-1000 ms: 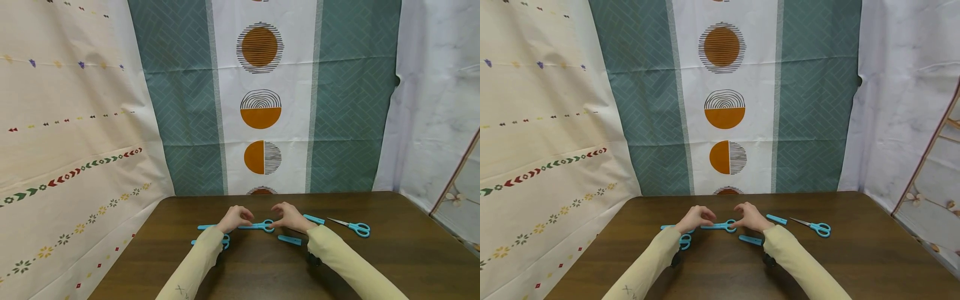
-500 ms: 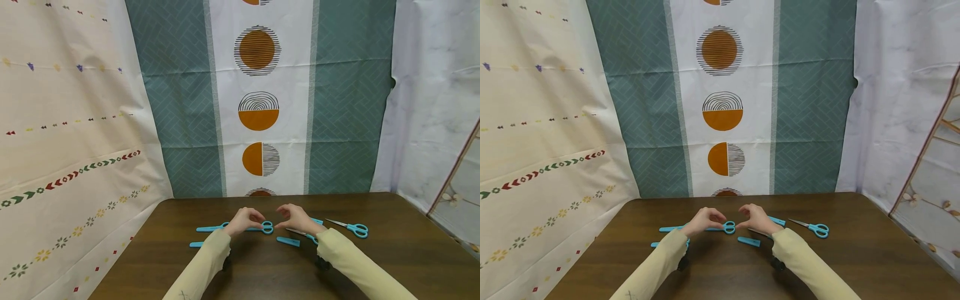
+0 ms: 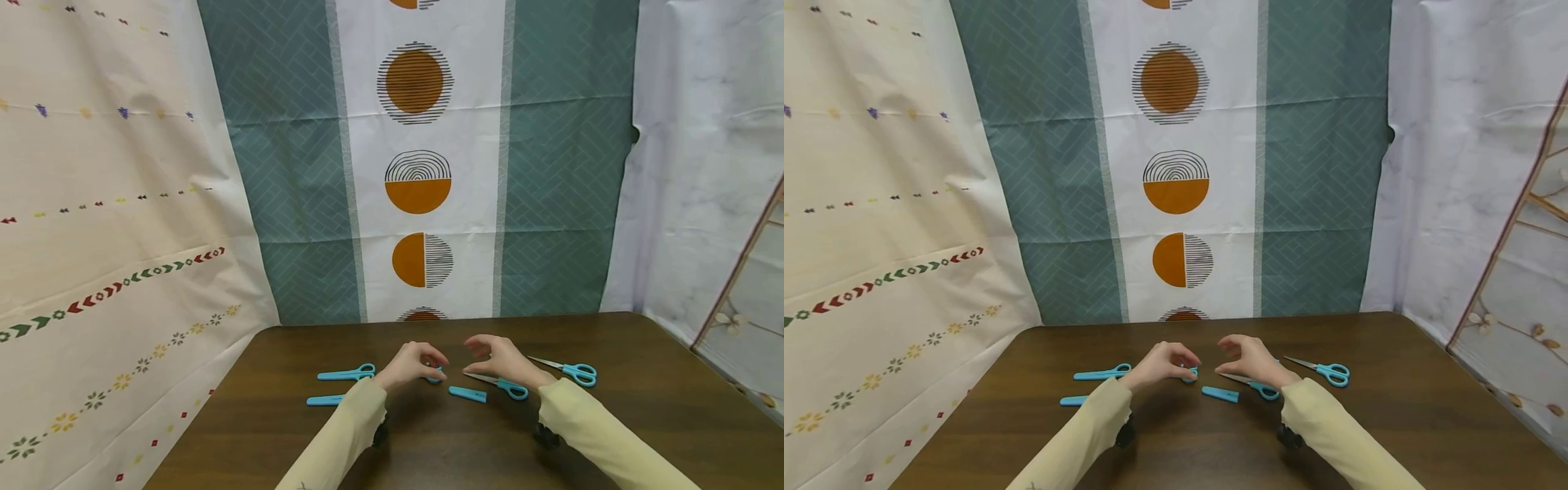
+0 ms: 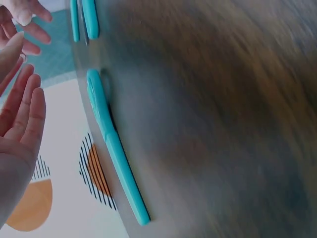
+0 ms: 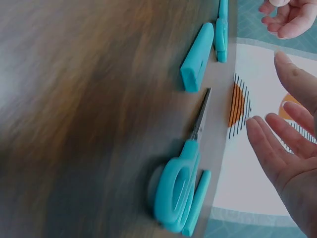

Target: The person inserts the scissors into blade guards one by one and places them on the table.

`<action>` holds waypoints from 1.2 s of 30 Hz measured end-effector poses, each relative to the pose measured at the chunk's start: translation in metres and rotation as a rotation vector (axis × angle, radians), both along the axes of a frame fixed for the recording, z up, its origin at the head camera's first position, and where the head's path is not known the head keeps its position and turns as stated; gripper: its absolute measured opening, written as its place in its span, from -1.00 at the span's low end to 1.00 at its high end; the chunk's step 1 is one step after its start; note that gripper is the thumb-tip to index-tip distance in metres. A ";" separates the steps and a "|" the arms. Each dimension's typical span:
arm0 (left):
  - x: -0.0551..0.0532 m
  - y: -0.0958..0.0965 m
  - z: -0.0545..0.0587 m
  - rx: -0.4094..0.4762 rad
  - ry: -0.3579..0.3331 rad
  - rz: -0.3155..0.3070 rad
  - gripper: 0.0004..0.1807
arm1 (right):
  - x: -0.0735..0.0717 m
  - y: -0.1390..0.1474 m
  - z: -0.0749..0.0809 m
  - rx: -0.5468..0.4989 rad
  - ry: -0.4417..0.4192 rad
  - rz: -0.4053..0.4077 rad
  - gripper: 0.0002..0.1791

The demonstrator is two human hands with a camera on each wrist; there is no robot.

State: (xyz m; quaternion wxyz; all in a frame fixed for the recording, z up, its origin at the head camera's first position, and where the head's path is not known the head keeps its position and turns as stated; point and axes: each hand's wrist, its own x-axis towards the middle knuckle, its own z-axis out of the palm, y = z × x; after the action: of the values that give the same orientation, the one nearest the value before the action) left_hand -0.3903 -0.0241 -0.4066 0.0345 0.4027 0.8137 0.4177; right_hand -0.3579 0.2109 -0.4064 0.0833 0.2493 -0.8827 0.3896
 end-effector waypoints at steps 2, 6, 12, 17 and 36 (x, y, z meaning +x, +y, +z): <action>0.001 0.004 0.000 -0.003 0.003 -0.006 -0.72 | 0.002 0.005 0.000 0.002 0.008 0.002 -0.44; 0.003 0.012 0.000 0.005 0.001 -0.023 -0.73 | 0.006 0.016 0.001 0.000 0.026 0.007 -0.44; 0.004 0.022 -0.002 0.009 0.007 -0.058 -0.73 | 0.012 0.031 -0.001 0.015 0.017 -0.020 -0.46; 0.008 0.030 -0.005 -0.004 -0.032 -0.078 -0.71 | 0.017 0.042 -0.004 0.052 0.025 -0.054 -0.42; 0.014 0.048 -0.011 -0.157 -0.063 -0.018 -0.67 | 0.029 0.070 -0.019 0.146 -0.060 -0.156 -0.32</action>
State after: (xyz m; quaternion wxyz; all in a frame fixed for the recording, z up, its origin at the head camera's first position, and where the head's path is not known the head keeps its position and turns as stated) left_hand -0.3763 0.0242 -0.4171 0.0952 0.3928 0.8387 0.3649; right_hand -0.3287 0.2804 -0.4255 0.0683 0.1737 -0.9276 0.3237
